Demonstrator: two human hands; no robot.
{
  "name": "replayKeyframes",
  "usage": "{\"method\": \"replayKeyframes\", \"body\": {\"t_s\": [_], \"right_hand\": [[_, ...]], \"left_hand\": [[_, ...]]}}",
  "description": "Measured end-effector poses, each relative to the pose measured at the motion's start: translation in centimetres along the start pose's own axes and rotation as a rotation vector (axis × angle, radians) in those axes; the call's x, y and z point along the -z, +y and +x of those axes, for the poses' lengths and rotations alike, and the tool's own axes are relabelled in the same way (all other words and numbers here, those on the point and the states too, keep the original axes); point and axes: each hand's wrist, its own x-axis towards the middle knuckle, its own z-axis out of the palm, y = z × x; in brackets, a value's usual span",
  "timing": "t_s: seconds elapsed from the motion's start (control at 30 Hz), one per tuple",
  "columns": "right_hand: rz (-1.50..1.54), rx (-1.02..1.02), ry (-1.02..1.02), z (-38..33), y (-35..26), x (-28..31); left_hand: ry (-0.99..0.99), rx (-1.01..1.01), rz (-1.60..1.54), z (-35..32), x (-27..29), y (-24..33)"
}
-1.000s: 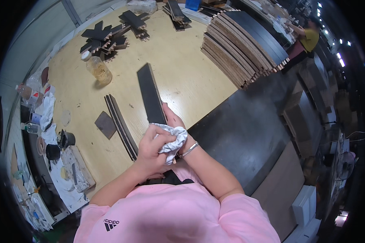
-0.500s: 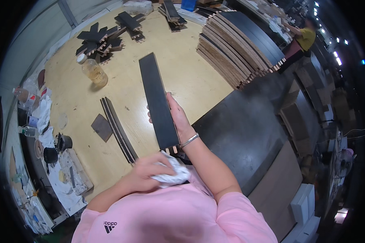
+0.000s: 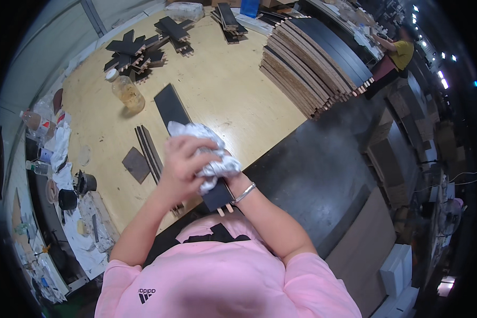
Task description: The person cleans dark wooden planks by hand using a white cloth, then applies a dark liquid from a small container to the ends of the planks using a small applicator tool.
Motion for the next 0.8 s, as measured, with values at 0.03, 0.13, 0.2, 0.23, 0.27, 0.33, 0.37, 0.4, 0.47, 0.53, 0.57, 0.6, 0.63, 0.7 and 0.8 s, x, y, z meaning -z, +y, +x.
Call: {"method": "replayKeyframes", "body": {"t_s": [0.03,0.13,0.2,0.23,0.27,0.33,0.37,0.4,0.47,0.53,0.57,0.6,0.63,0.7,0.8], "right_hand": [[-0.049,0.012,-0.042,-0.1,0.3,0.4],[-0.621,0.028,0.292,-0.8,-0.1,-1.3],[-0.645,-0.193,0.483,-1.5,-0.4,-3.2],[-0.646,-0.189,0.478,-2.1,-0.7,-3.3],[-0.57,-0.235,0.304,-3.0,-1.1,-3.3],[-0.372,-0.228,-0.006,-3.5,-1.3,-2.3],[-0.419,-0.113,0.03,-4.7,-2.0,-2.1],[-0.545,-0.017,0.063,-4.8,-2.1,-2.3],[-0.667,0.212,0.189,-4.5,-1.1,-2.3],[-0.833,0.259,0.321,-3.7,0.6,-2.6],[-0.997,0.307,0.461,-3.3,1.5,-2.7],[-0.901,0.291,0.488,-3.1,2.4,-2.6],[-0.857,0.286,0.543,-2.8,3.1,-2.8],[-1.02,0.461,0.532,-2.0,3.6,-1.6],[-1.011,0.555,0.594,-1.2,3.2,-1.7]], "left_hand": [[0.032,0.015,0.088,0.8,0.4,-0.8],[-0.018,0.055,0.139,0.8,2.2,-2.6],[-0.224,0.08,-0.019,-0.1,3.0,-3.5],[-0.224,0.076,-0.013,-0.5,2.9,-3.3],[-0.168,0.185,-0.092,-1.4,2.8,-2.9],[-0.019,0.436,-0.206,-1.8,2.7,-1.5],[0.047,0.683,-0.278,-1.3,2.8,-0.3],[0.167,0.738,-0.362,-1.3,2.1,-0.3],[0.297,0.789,-0.441,-1.6,0.6,-0.5],[0.426,0.83,-0.617,-1.6,-1.0,0.0],[0.46,0.823,-0.66,-1.6,-1.8,0.2],[0.535,0.889,-0.792,-1.0,-2.1,0.8],[0.611,0.953,-0.924,-0.5,-2.2,1.4],[0.685,0.99,-1.028,-0.8,-3.3,1.2],[0.725,0.977,-1.112,-1.2,-4.1,1.5]]}}
